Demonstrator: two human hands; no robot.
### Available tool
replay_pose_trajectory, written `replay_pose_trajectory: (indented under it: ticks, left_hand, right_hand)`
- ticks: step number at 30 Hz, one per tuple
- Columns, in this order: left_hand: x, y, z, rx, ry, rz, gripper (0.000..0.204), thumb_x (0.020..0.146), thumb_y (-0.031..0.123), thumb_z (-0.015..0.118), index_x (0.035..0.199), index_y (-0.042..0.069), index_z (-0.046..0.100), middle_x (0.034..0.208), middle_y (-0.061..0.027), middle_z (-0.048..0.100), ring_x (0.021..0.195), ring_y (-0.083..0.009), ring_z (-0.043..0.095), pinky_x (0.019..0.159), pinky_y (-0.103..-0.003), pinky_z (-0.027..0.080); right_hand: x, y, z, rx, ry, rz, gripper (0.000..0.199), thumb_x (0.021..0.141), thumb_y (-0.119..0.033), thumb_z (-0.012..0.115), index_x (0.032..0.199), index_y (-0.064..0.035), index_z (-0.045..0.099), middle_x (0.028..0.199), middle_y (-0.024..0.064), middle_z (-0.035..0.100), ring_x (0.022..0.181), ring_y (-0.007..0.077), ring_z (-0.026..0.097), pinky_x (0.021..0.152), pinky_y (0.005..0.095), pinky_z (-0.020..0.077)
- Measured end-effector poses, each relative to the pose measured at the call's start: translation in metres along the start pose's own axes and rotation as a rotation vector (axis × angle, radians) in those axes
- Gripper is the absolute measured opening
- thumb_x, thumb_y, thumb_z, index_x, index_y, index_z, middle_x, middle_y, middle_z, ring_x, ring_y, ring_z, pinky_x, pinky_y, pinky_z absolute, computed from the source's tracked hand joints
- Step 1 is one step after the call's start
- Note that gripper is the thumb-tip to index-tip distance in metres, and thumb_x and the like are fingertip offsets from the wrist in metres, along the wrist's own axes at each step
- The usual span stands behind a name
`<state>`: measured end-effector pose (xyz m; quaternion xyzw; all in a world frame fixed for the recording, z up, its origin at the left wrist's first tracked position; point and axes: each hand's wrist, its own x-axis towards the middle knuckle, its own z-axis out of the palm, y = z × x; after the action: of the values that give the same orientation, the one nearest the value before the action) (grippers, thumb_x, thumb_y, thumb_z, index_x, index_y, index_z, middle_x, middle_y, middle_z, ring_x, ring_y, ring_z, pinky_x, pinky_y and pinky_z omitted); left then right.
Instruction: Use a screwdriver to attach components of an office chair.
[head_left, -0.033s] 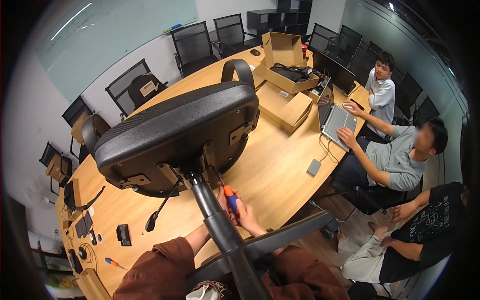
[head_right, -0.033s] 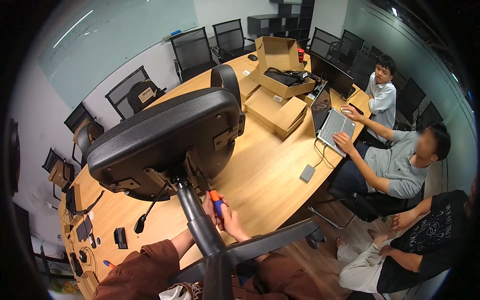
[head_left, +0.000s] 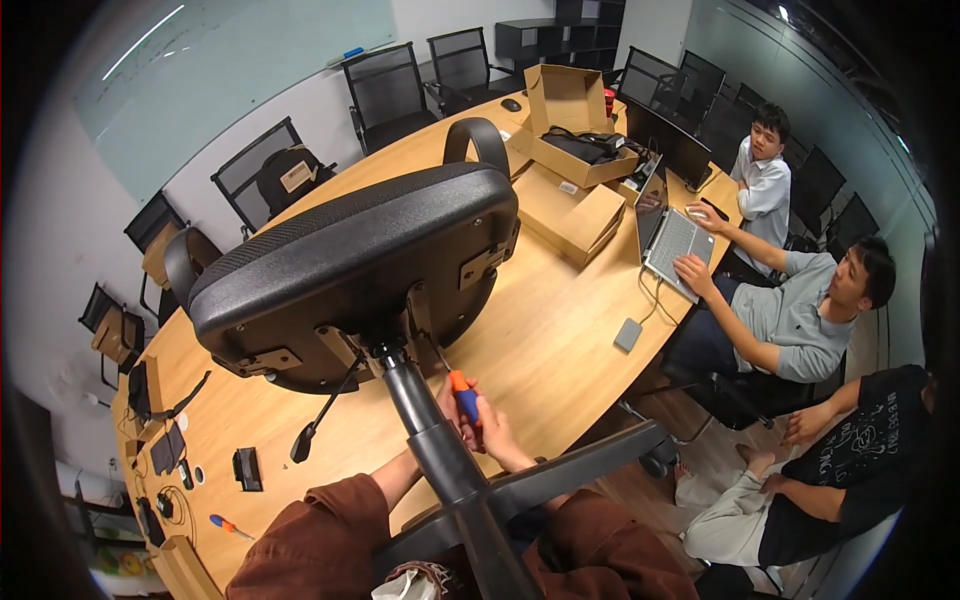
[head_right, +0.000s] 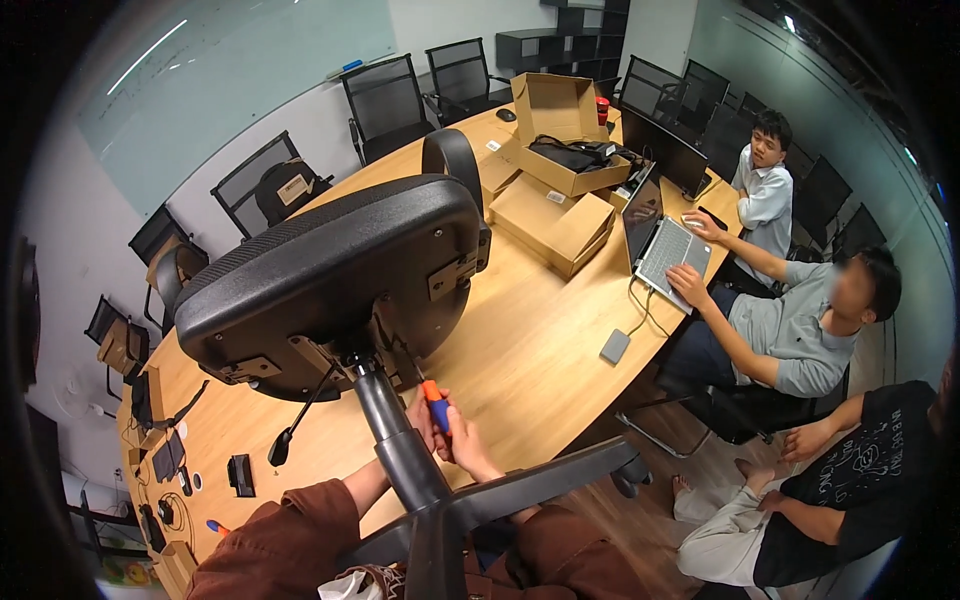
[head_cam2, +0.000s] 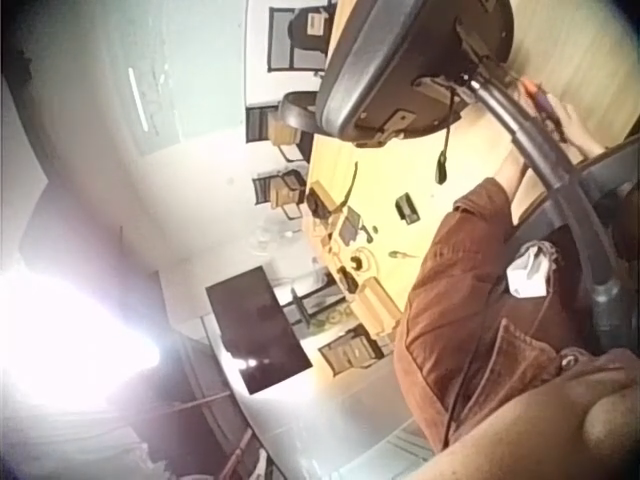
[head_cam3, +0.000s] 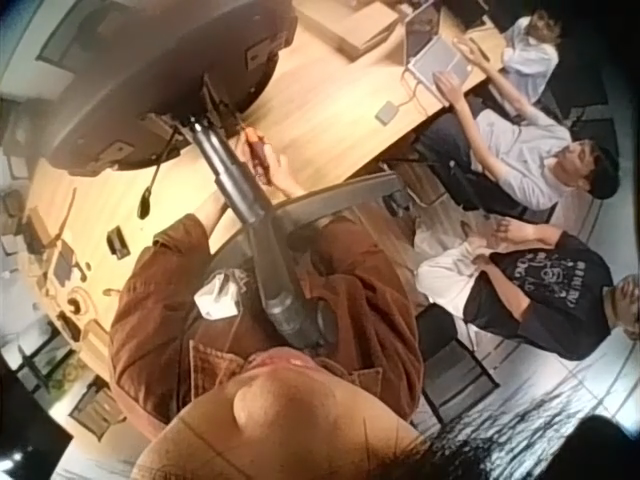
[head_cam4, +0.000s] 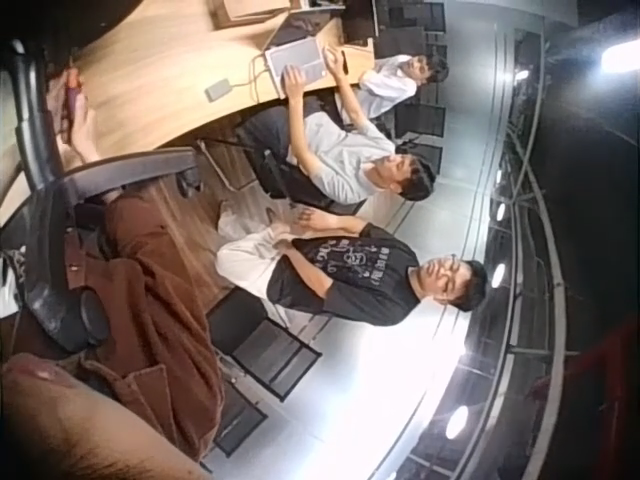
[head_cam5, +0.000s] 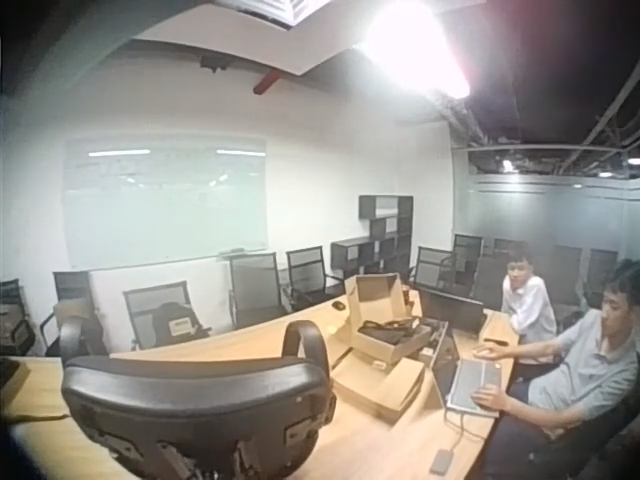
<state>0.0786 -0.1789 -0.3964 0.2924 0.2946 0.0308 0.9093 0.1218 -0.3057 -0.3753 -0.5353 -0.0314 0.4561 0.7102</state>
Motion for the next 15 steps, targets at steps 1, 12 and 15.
replay_pose_trajectory:
  ticks: [1, 12, 15]
  left_hand:
    - [0.000, -0.004, -0.002, 0.023, -0.057, 0.013, 0.057, 0.098, 0.062, 0.035, 0.117, 0.010, 0.050, 0.094, -0.0045, 0.060, 0.073, -0.0175, 0.059, 0.063, -0.032, 0.051]
    - [0.003, -0.024, 0.006, 0.117, 0.066, 0.237, 0.029, 0.102, 0.031, 0.049, 0.119, 0.008, 0.055, 0.107, -0.0078, 0.065, 0.093, -0.0170, 0.061, 0.086, -0.032, 0.047]
    - [0.005, -0.024, 0.010, 0.120, 0.030, 0.272, 0.027, 0.101, 0.032, 0.051, 0.114, 0.009, 0.057, 0.107, -0.0061, 0.065, 0.100, -0.0158, 0.059, 0.093, -0.033, 0.042]
  right_hand:
    - [0.005, 0.003, -0.002, 0.049, 0.026, 0.089, 0.054, 0.101, -0.055, 0.036, 0.085, -0.0080, 0.057, 0.056, 0.0000, 0.048, 0.042, 0.0107, 0.043, 0.040, 0.0251, 0.0309]
    - [0.022, 0.009, -0.024, -0.043, 0.073, 0.142, 0.050, 0.100, -0.052, 0.041, 0.099, -0.0046, 0.055, 0.063, 0.0059, 0.055, 0.045, 0.0169, 0.051, 0.043, 0.0298, 0.0386]
    - [0.012, 0.013, -0.025, -0.672, 0.282, -0.504, 0.039, 0.092, -0.023, 0.068, 0.116, 0.0001, 0.049, 0.073, 0.0064, 0.062, 0.056, 0.0118, 0.059, 0.050, 0.0265, 0.0465]
